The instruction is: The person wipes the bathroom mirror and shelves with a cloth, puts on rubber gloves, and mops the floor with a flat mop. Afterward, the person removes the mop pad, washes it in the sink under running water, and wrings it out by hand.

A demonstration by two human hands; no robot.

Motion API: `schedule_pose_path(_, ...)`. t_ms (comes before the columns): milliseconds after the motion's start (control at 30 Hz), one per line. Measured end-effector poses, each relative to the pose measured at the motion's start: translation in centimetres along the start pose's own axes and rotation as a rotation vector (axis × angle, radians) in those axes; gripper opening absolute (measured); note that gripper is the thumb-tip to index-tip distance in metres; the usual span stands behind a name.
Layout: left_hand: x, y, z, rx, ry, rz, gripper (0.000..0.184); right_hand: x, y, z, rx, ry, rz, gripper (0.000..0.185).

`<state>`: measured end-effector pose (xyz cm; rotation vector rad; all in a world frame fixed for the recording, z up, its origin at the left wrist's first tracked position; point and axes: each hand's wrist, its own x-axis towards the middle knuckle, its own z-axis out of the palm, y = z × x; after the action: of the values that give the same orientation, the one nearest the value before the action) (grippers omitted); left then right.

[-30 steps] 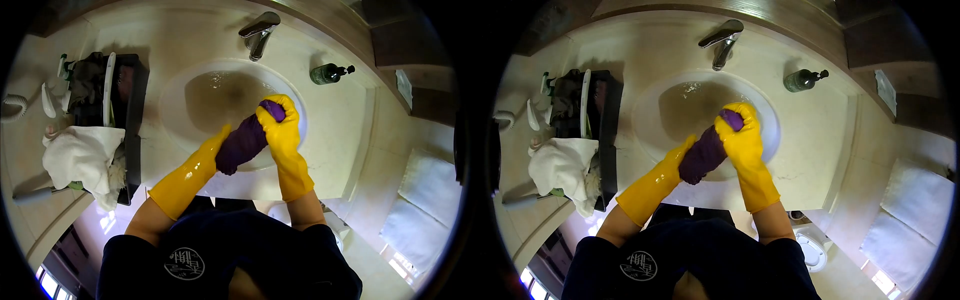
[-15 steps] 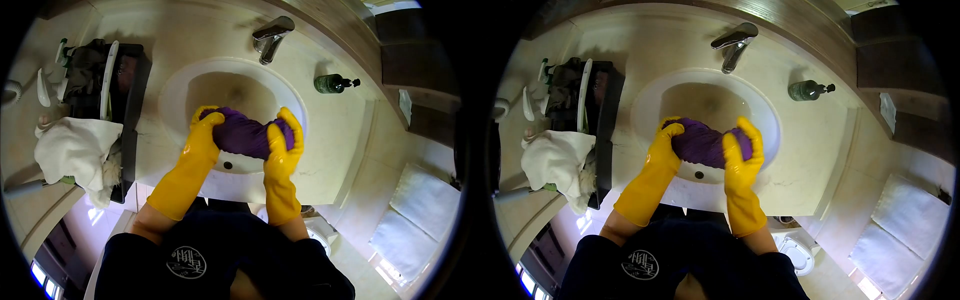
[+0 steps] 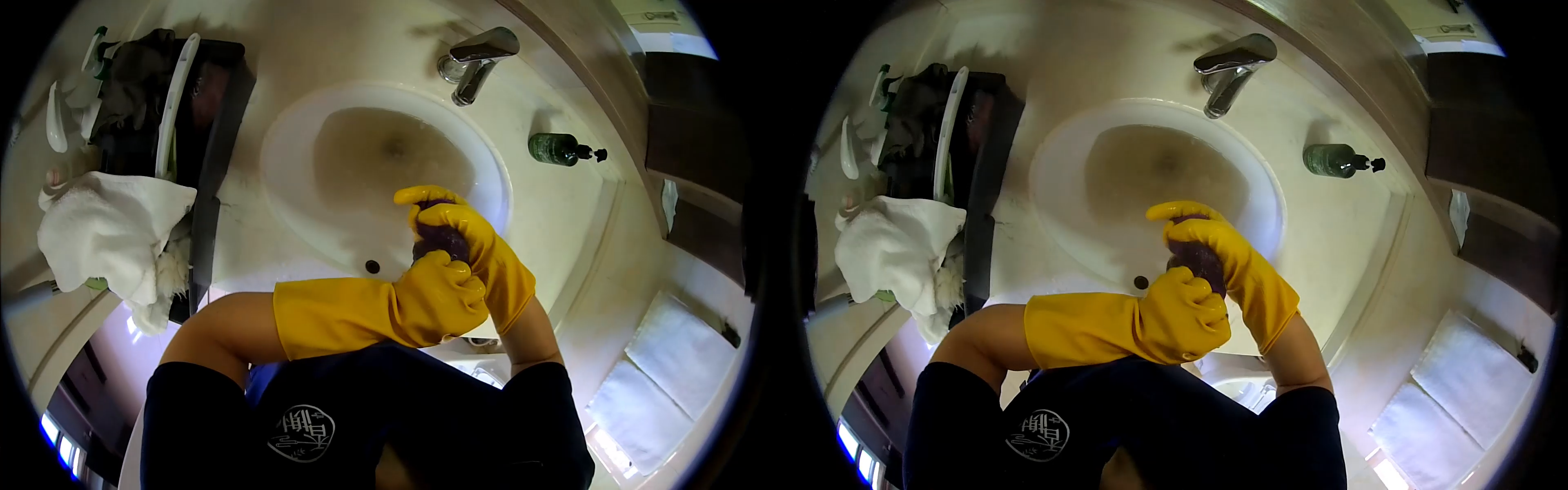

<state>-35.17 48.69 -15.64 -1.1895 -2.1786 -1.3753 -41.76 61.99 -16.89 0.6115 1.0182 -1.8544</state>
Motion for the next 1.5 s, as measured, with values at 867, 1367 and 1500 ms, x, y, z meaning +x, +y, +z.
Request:
schedule_pose_path(867,-5.9,-3.5,7.0,0.137,-0.348,0.068,0.007,4.6,3.5,-2.3,-0.39,0.497,-0.311,0.012)
schedule_pose_path(1367,-4.1,9.5,-7.5,-0.564,-0.142,-0.669,0.084,-14.8,7.7,9.0,-0.341,-0.102,-1.018,0.017)
schedule_pose_path(1500,-6.4,16.2,-7.1,-0.882,-0.107,-0.863,0.053,-18.9,14.4,9.9,-0.225,0.15,-1.191,0.057)
